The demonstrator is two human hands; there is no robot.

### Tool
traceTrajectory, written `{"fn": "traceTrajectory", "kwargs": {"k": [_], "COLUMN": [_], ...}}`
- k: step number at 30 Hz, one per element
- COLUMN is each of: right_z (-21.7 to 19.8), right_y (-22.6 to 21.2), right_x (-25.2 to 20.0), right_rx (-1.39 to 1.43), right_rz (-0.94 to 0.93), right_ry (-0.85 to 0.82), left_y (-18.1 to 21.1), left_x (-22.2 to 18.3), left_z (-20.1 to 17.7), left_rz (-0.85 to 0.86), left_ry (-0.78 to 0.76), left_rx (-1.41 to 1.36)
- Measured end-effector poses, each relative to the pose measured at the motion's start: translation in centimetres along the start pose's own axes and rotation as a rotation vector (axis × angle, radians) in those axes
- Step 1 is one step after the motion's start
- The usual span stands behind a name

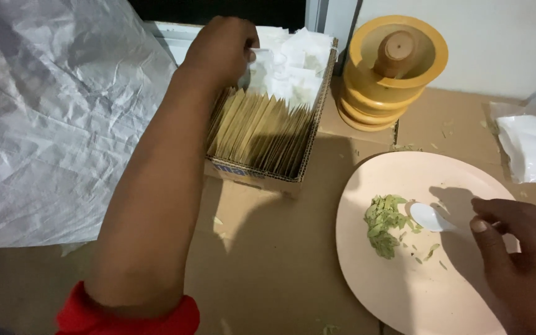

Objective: Filling small white bags with loose green herbs using a spoon and sealing them with a pink heat sealer

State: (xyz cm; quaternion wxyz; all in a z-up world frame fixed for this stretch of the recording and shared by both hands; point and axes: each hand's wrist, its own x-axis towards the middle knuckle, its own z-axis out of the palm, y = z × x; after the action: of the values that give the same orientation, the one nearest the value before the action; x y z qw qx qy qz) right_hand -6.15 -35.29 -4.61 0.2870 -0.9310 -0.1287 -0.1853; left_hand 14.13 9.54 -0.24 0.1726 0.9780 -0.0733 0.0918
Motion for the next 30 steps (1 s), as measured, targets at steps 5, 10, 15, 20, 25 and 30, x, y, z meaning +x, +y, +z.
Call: {"fn": "traceTrajectory", "kwargs": {"k": [5,10,15,20,25,30], "right_z": [-0.4,-0.1,0.3,1.1,0.8,0.6], "right_y": [-1.0,-0.3,1.4,4.0,4.7,4.8], "right_x": [0.1,0.1,-0.3,-0.2,-0.1,-0.2], "right_rx": [-0.018,-0.038,0.117,0.112,0.108,0.119], "right_rz": [0.076,-0.014,0.158,-0.064,-0.079,-0.127], "right_ry": [-0.026,0.028,-0.029,0.019,0.029,0.014], "left_y": [-0.6,-0.1,2.0,2.9,3.6,5.2], "left_x": [-0.5,-1.2,-2.6,-3.6,-4.0,-4.8], "left_z": [-1.2,-2.7,-4.8,-5.5,-5.3,-5.0], "left_rz": [0.033,0.16,0.142,0.283,0.216,0.201], "left_ry": [0.106,0.284,0.338,0.428,0.446,0.41], "left_rx": [-0.081,-0.143,-0.28,-0.164,-0.111,-0.101]}}
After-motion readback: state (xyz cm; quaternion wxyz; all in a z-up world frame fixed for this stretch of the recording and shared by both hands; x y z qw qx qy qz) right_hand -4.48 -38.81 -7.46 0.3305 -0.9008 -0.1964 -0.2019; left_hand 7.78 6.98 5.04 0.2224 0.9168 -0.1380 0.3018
